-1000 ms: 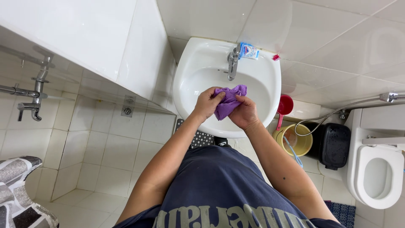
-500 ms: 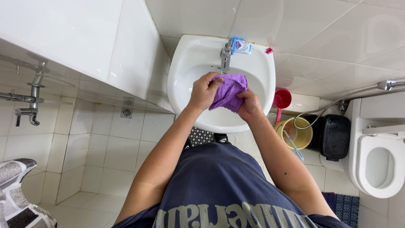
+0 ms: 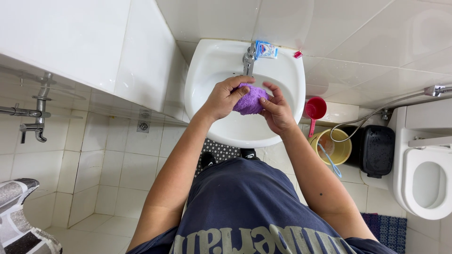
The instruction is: The person cleans a white bathroom sink using a purple cloth. They wipe the basin, faucet, and surrounding surfaces, then rinse the cloth under running water and wring it out.
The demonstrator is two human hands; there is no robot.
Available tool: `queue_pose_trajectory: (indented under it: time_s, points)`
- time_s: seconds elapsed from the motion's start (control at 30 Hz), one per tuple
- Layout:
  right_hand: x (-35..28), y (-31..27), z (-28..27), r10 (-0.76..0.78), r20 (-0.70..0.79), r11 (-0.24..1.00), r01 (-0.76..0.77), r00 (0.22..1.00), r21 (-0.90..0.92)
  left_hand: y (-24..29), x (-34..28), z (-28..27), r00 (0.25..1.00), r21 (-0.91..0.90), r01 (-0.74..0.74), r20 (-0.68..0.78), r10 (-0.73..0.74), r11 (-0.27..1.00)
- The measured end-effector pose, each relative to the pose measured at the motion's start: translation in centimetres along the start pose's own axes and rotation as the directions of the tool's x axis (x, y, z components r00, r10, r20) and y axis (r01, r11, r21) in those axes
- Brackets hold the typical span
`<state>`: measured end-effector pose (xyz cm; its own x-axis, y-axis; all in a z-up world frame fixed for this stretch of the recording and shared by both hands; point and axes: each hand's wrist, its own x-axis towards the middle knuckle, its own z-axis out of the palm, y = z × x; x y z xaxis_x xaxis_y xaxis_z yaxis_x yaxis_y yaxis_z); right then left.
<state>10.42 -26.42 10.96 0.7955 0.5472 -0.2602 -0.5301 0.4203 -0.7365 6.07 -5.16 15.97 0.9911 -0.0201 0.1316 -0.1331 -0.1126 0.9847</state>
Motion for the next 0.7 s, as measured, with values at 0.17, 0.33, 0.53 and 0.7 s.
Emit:
queue_pose_trajectory:
  time_s: [0.17,0.33,0.53,0.7]
  points:
    - [1.1,1.5,-3.8,-0.026,0.157,1.0,0.026,0.987,0.004,1.6,0.0,-1.1,0.999,0.065,-0.015,0.045,0.012,0.998]
    - [-0.7,-1.3,-0.9,-0.084,0.298,0.961,-0.003,0.951,0.277,2.0,-0.1,-1.7,0.999,0.057,0.03,0.024,-0.032,0.998]
    - [-0.3,-2.5,-2.7,-0.075,0.302,0.976,0.008,0.95,0.217,5.8,-0.2,-1.8,0.944,0.171,0.294,0.1,-0.313,0.94]
    - [-0.7,-3.3,-4.4,-0.168,0.388,0.983,0.125,0.906,0.133,9.1,-0.9,-1.4,0.966,0.286,-0.155,0.243,0.085,0.945]
